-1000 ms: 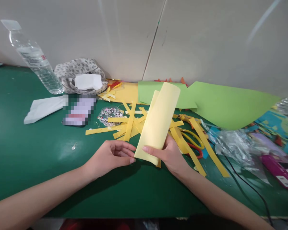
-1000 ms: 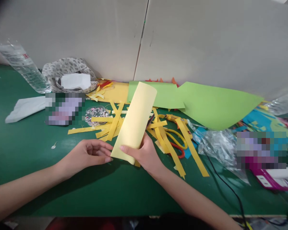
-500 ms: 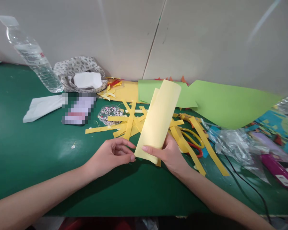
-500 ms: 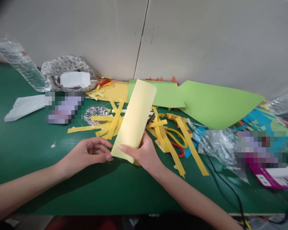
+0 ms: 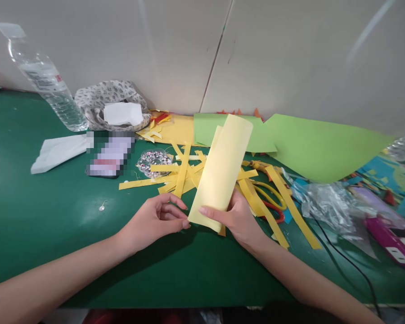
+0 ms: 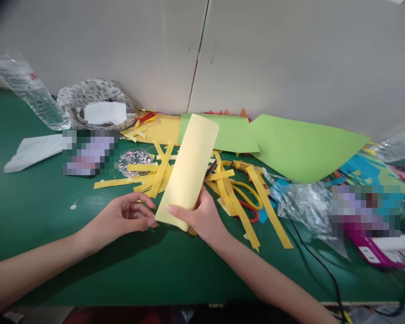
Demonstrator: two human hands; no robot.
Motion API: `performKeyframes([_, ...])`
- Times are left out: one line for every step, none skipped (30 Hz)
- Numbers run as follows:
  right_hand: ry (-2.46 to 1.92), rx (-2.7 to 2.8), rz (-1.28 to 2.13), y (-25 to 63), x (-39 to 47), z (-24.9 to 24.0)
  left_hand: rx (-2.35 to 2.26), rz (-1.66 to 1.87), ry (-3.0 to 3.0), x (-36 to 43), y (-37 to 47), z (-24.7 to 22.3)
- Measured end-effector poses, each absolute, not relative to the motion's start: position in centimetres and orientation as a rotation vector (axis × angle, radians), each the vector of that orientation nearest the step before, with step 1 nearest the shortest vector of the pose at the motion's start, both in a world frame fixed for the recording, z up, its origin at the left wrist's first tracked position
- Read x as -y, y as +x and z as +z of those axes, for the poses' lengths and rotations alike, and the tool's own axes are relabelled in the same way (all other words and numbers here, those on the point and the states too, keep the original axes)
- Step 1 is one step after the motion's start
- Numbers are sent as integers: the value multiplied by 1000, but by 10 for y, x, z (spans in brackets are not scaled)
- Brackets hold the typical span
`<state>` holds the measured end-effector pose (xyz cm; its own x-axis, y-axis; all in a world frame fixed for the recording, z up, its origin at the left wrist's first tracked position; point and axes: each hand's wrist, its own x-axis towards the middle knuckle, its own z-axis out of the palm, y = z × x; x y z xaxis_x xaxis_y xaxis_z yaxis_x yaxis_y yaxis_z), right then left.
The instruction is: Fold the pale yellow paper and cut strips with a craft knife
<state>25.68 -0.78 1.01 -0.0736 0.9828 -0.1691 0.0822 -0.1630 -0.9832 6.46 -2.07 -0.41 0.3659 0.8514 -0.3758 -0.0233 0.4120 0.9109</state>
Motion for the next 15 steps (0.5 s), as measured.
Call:
performKeyframes([-1351,1242,1348,257,8,10,-1034,698,986,20,64,-5])
performKeyframes([-1354,1246,1335,257,7,9,-1024,699,986,20,64,-5])
performKeyframes([-1362,1254,1321,258,7,9,-1014,702,987,20,65,-5])
performKeyframes([-1372,1265,1310,258,7,8,-1011,704,986,20,65,-5])
performKeyframes([-1380,1278,1309,259,8,7,-1015,706,986,20,65,-5])
performKeyframes([-1384,1291,1322,259,8,7,-1024,707,986,20,66,-4])
performKeyframes([-1384,1302,1347,259,8,6,-1038,705,987,20,66,-4])
performKeyframes([-1381,1308,1376,260,9,5,-1053,701,990,20,67,-3])
performKeyframes([-1375,1311,1402,260,9,5,-1067,698,993,20,67,-3])
performKeyframes([-1370,1310,1420,259,9,4,-1078,697,997,20,67,-3])
performKeyframes([-1366,1308,1430,259,9,4,-1084,696,1001,20,67,-3])
performKeyframes([-1366,1301,1433,259,10,4,-1087,698,1005,21,68,-3])
performKeyframes([-1366,1292,1435,259,10,4,-1087,702,1009,20,67,-4])
performKeyframes([-1365,1281,1439,259,9,4,-1085,708,1010,20,67,-4])
performKeyframes([-1363,1271,1447,259,9,4,-1085,712,1011,20,67,-5])
